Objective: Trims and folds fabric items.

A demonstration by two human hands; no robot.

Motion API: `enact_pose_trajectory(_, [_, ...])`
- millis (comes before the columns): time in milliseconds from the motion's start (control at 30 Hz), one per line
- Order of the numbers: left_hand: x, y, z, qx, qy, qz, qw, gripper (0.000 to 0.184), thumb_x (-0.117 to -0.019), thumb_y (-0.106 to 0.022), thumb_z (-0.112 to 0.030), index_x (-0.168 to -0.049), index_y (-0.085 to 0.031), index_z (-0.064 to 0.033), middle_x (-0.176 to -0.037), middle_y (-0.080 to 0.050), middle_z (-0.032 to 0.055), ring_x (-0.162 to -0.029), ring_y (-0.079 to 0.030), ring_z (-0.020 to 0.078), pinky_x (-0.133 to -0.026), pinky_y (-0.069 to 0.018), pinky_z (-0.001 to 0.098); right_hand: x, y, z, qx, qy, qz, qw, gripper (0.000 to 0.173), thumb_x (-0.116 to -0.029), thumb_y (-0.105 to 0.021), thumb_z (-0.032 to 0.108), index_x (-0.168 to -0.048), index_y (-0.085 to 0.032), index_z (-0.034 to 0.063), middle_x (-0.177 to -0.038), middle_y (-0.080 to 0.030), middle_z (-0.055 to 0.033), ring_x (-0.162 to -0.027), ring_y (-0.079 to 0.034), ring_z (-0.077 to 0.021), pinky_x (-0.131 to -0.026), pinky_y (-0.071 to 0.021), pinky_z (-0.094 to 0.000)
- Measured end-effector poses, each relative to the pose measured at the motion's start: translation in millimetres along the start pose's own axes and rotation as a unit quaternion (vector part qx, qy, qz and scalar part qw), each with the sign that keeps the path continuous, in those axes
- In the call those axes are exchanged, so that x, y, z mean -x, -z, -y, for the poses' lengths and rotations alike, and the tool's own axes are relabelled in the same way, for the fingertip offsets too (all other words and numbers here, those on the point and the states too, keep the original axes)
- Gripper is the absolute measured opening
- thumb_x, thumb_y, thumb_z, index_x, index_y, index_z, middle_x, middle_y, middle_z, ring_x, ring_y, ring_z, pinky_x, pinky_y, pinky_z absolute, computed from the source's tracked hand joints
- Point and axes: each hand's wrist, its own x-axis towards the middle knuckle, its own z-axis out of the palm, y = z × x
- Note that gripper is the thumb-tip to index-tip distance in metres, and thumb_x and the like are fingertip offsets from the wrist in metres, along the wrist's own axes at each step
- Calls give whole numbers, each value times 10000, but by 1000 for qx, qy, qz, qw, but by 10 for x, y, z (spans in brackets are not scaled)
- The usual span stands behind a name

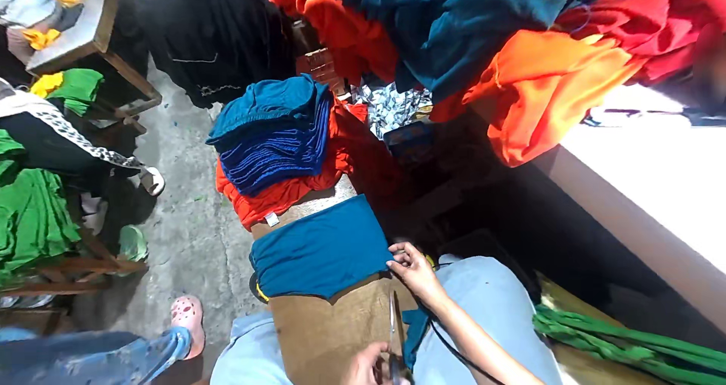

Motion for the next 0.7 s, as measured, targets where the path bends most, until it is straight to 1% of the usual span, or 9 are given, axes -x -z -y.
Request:
enact_pose_trajectory(33, [-64, -42, -45, 33, 10, 11, 999, 523, -915, -708, -105, -1378, -513, 40, -975, -679, 145, -779, -688, 210, -700, -599, 378, -5, 3, -3, -10, -2, 2, 1000, 311, -951, -675, 13, -1250, -590, -5, -921, -661, -96, -769, -619, -139, -736, -526, -311])
enact_pose_trajectory(100, [-179, -107, -99, 69, 19, 16, 997, 552, -926, -692, -143, -1405, -481, 31, -1005, -671, 145, -813, -690, 222, -711, -603, 389, -4, 8, 14, -26, -8, 4, 1000, 289, -943, -675, -2, -1221, -596, -6, -895, -639, -84, -772, -601, -136, -739, -514, -310])
enact_pose_trajectory(233, [-346, -211, -173, 111, 20, -36, 993, 576, -934, -669, -169, -1426, -445, 29, -1028, -684, 141, -828, -700, 220, -721, -603, 386, 13, -9, 32, -35, -18, -6, 999, 277, -938, -680, -2, -1201, -594, -8, -887, -637, -83, -759, -606, -134, -726, -518, -306])
enact_pose_trajectory(333, [-474, -226, -304, 129, 32, -68, 989, 569, -958, -655, -148, -1444, -424, 35, -1056, -657, 170, -854, -696, 248, -742, -607, 410, 14, -23, 12, -39, -20, -11, 999, 266, -944, -678, 8, -1191, -584, -7, -898, -643, -91, -758, -618, -145, -718, -526, -317])
enact_pose_trajectory(433, [-609, -234, -396, 124, 34, -85, 988, 574, -963, -659, -151, -1453, -425, 34, -1073, -637, 165, -868, -685, 232, -741, -606, 389, 23, -39, 7, -52, -21, -21, 998, 251, -946, -662, -2, -1184, -581, -7, -884, -638, -88, -732, -609, -140, -699, -523, -318])
enact_pose_trajectory(533, [-671, -264, -470, 124, 47, -105, 986, 566, -967, -656, -125, -1462, -431, 34, -1108, -635, 184, -893, -686, 240, -753, -605, 391, 40, -47, 24, -58, -21, -22, 998, 246, -942, -657, -10, -1172, -571, -16, -881, -633, -93, -727, -606, -143, -700, -522, -323])
enact_pose_trajectory(700, [-716, -306, -429, 126, 46, -104, 985, 524, -959, -653, -62, -1433, -460, 52, -1069, -640, 177, -842, -690, 218, -726, -610, 371, 41, -49, 0, -56, -24, -27, 998, 217, -944, -655, -10, -1145, -573, -9, -859, -627, -81, -714, -604, -135, -694, -520, -313])
